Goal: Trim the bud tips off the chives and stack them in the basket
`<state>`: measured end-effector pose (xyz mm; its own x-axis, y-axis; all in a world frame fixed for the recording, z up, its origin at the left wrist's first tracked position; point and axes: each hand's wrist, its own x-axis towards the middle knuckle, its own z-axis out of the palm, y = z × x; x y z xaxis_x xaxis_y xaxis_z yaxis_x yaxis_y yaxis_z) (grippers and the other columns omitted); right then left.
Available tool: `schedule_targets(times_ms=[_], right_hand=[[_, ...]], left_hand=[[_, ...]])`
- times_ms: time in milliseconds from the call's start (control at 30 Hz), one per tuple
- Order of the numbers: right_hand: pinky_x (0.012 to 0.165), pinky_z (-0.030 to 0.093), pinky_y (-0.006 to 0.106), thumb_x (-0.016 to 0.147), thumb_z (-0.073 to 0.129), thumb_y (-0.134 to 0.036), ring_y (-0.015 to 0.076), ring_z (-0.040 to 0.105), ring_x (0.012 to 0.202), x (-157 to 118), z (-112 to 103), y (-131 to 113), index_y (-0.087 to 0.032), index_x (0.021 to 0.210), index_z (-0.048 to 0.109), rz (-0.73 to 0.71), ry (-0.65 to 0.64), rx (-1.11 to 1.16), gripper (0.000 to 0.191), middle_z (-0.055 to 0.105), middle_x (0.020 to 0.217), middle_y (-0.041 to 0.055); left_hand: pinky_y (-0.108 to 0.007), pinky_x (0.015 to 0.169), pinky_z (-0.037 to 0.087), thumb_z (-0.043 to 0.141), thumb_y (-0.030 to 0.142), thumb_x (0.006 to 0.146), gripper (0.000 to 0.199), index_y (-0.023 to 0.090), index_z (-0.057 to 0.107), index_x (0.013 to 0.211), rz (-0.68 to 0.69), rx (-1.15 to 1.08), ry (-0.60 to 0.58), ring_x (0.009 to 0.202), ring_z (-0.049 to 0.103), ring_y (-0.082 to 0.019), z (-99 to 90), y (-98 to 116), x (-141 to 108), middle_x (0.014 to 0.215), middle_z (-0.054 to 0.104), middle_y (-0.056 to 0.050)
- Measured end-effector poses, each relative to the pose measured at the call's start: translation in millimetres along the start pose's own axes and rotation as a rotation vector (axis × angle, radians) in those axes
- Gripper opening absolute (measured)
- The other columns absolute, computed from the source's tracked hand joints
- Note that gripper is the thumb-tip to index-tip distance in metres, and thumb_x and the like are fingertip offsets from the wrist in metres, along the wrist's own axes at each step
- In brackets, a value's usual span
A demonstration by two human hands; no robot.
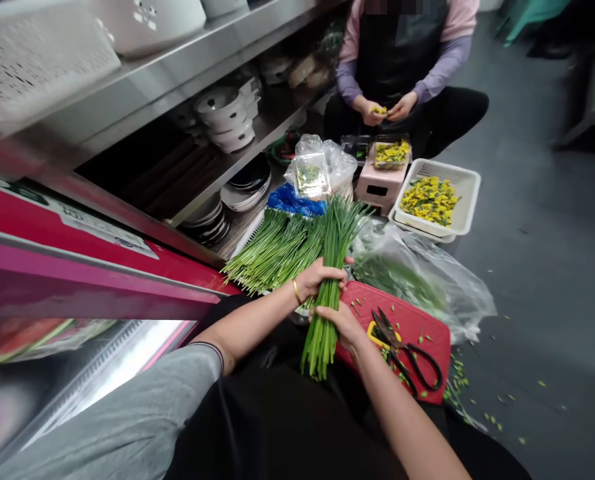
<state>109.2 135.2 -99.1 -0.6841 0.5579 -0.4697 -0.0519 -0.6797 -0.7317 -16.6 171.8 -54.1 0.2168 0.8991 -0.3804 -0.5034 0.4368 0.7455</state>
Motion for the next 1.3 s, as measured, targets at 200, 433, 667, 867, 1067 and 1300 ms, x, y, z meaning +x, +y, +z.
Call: schedule_targets(times_ms=[200,433,667,867,1067,1300], right_hand=[[0.096,0.045,0.042,0.065,0.069,-0.058,0.0236,0.061,0.103,-3,-34,-37,-0.019,0.119,0.054,-0.154,0.164,-0.408,0.068,0.067,0.105,0.0098],[0.079,0.054,0.04,0.07,0.058,-0.071,0.023,0.067,0.079,-47,-82,-27,-0.017,0.102,0.061,0.024,0.321,-0.411,0.063,0.069,0.083,0.0115],[0.074,0.053,0.032,0.085,0.046,-0.059,0.0183,0.065,0.08,-36,-77,-42,-0.017,0.107,0.061,0.042,0.265,-0.683,0.049,0.069,0.087,0.0072],[0.073,0.054,0.027,0.086,0.052,-0.046,0.0157,0.067,0.079,-57,-100,-94,-0.02,0.102,0.065,-0.117,0.394,-0.809,0.034,0.071,0.087,0.0051],[0.094,0.047,0.039,0.085,0.053,-0.038,0.0238,0.063,0.103,-28,-267,-118,-0.014,0.107,0.066,-0.025,0.866,-1.083,0.035,0.069,0.108,0.0105],[0.105,0.038,0.037,0.092,0.04,-0.025,0.0238,0.054,0.121,56,-334,-40,-0.009,0.119,0.062,0.265,0.498,-1.015,0.039,0.058,0.129,0.0125]], left_hand=[[-0.024,0.051,0.045,0.067,0.01,0.058,0.037,0.01,0.056,0.094,0.183,0.499,0.298,0.046,0.054,-0.01,-72.7,136,19,0.055,0.055,0.004],[-0.026,0.073,0.046,0.07,0.006,0.057,0.028,0.007,0.06,0.083,-0.33,1.338,0.929,0.077,0.063,-0.019,-216.5,141,47,0.072,0.063,-0.005],[-0.042,0.091,0.04,0.049,0.04,0.088,0.059,-0.004,0.038,0.126,-0.431,1.485,1.056,0.118,0.046,-0.034,-263.2,30,70,0.129,0.044,-0.029],[-0.043,0.095,0.039,0.045,0.042,0.087,0.061,0.001,0.04,0.131,-0.423,1.538,1.17,0.122,0.046,-0.033,-281.4,26,87,0.133,0.046,-0.025],[-0.047,0.095,0.042,0.05,0.048,0.078,0.068,0.001,0.049,0.128,-0.674,1.658,1.108,0.122,0.048,-0.038,-242.2,58,94,0.135,0.049,-0.026],[-0.037,0.104,0.038,0.043,0.049,0.082,0.051,0.037,0.047,0.131,0.382,1.893,0.202,0.115,0.056,-0.022,-87.2,62,129,0.122,0.064,0.005]])
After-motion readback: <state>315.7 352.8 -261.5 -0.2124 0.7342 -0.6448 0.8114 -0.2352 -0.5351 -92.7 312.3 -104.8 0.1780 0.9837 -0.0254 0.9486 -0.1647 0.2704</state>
